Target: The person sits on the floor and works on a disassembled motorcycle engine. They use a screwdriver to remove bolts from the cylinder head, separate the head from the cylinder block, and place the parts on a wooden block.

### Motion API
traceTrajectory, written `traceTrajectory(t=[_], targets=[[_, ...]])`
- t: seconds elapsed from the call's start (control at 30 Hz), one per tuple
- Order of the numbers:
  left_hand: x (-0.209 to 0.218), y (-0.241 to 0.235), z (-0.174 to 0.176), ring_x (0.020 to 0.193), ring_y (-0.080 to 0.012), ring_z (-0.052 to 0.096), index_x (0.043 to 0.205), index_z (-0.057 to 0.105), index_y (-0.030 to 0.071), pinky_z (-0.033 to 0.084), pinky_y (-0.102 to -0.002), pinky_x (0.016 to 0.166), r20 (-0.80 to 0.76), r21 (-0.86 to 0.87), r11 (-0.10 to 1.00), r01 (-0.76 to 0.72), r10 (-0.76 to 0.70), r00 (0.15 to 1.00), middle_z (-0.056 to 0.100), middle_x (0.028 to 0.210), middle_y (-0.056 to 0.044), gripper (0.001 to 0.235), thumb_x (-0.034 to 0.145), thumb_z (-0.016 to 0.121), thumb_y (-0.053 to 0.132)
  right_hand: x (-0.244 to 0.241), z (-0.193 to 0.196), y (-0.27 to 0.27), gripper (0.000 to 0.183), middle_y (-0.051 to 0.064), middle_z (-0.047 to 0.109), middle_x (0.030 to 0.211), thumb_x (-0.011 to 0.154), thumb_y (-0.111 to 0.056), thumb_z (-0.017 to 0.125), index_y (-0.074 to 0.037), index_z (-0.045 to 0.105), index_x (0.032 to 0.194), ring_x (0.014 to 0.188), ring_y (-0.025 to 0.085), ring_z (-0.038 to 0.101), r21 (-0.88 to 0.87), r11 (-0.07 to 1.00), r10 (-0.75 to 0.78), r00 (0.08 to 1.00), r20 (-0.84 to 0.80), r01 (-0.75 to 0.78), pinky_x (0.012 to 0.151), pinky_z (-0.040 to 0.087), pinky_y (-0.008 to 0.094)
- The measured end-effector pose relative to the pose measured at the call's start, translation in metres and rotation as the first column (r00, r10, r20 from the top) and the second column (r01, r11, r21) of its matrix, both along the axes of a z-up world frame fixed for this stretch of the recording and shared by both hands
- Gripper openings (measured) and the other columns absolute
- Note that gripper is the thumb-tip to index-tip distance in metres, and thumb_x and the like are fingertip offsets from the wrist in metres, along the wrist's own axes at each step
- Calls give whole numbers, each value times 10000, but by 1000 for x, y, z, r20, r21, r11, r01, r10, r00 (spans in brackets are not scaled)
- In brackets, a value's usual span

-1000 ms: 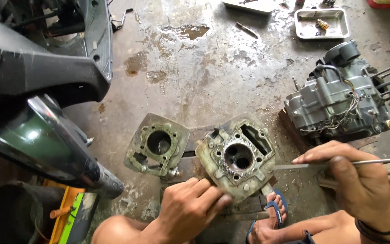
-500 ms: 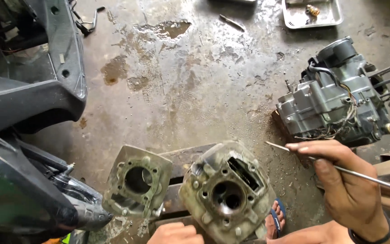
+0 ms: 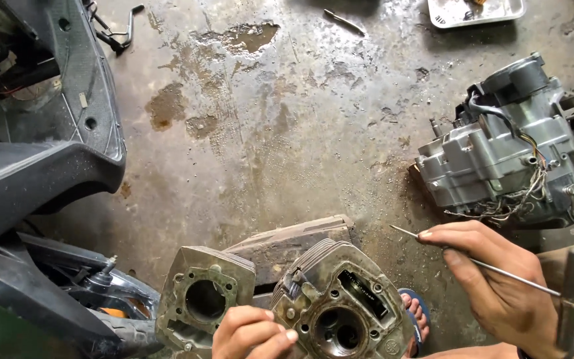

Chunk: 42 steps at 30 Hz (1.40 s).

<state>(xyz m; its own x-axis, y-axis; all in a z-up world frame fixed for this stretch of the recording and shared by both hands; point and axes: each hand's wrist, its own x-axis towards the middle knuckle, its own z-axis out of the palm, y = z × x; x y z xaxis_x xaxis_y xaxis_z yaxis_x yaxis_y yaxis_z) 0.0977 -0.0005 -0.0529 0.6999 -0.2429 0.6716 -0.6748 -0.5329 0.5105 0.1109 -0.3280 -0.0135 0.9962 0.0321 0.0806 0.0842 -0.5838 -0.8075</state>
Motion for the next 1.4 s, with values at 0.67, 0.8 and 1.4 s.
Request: traceTrajectory(t=[0.67, 0.8, 1.4], targets=[[-21, 7, 13, 1424, -308, 468, 1422, 528, 155, 485, -498, 1100, -266, 391, 897, 209, -107, 958, 493, 1490, -107, 618, 983, 566, 589, -65, 28, -3, 368, 145, 692, 1027, 984, -112, 372, -10, 708, 1092, 918, 228, 665, -115, 974, -178, 975, 136, 194, 850, 492, 324], [-15, 5, 17, 1340, -311, 541, 1341, 605, 112, 486, -466, 1065, -286, 392, 888, 240, -130, 949, 563, 1392, -99, 534, 978, 638, 502, -82, 34, 0, 357, 96, 790, 947, 991, -230, 404, -77, 725, 952, 844, 139, 802, 109, 994, -47, 983, 178, 28, 792, 624, 218], [-7, 7, 12, 1263, -335, 599, 1267, 665, 114, 510, -520, 1022, -293, 368, 896, 250, -144, 945, 611, 1321, -129, 484, 981, 627, 503, -48, 26, 44, 206, -90, 734, 632, 730, -324, 792, -137, 725, 676, 583, 39, 745, -52, 990, 140, 932, 336, -130, 755, 631, 256]])
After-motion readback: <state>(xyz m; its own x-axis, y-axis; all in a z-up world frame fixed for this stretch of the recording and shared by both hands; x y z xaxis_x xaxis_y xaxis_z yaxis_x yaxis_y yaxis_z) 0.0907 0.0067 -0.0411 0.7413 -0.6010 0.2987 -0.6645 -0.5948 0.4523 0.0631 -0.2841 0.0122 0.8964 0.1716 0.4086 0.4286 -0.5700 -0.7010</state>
